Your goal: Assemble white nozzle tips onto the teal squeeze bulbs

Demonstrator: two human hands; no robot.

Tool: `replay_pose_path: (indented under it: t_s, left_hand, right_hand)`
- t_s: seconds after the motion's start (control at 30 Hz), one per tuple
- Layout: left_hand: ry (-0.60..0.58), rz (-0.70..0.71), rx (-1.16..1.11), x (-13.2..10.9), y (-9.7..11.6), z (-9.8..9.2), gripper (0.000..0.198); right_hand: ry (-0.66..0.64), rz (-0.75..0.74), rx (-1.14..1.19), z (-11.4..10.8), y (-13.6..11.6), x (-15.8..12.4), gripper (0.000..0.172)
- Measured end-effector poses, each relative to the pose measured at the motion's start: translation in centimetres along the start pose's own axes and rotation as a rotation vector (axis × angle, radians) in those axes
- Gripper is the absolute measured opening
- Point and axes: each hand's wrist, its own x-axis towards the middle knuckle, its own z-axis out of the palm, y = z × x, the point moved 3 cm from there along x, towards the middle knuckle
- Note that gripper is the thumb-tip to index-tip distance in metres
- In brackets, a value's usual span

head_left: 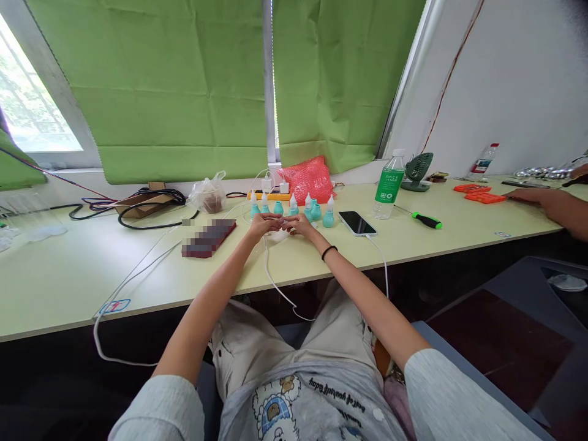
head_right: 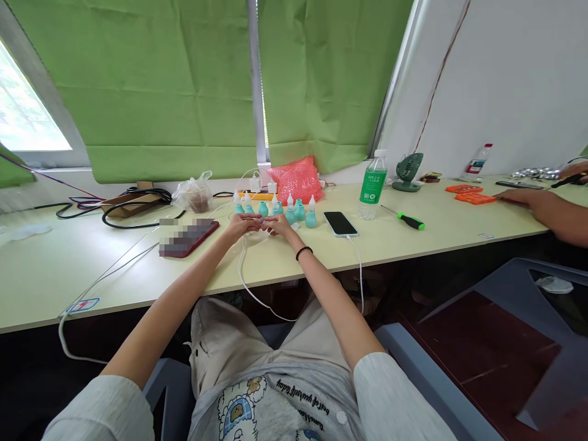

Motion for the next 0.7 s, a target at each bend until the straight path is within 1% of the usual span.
replay_pose_path:
  t_s: [0.17, 0.37, 0.47, 0.57, 0.7]
  left_hand:
    - [0.019, 0.023, 0.022, -0.03, 0.0, 0.2, 0.034]
    - [-0.006, -0.002, 0.024, -0.23, 0.26, 0.59, 0.032]
    - [0.02, 0.011, 0.016, -0.07, 0.26, 0.43, 0.029]
    - [0.069, 0.016, 0.009, 0.16, 0.16, 0.15, 0.026]
    - [0.111, -0.011, 0.01, 0.25, 0.05, -0.03, 0.026]
  right_hand:
    - [-0.027, 0.007, 0.013, 0.12, -0.71, -0.51, 0.01]
    - [-0.015, -0.014, -0.008, 0.02, -1.04, -0.73, 0.008]
    - [0.001, -0.033, -0.051, 0.2, -0.85, -0.6, 0.009]
    - [0.038, -0.071, -0.114, 0.39, -0.74, -0.41, 0.013]
    - [0.095, -0.129, -0.206, 0.3, -0.83, -0.24, 0.017]
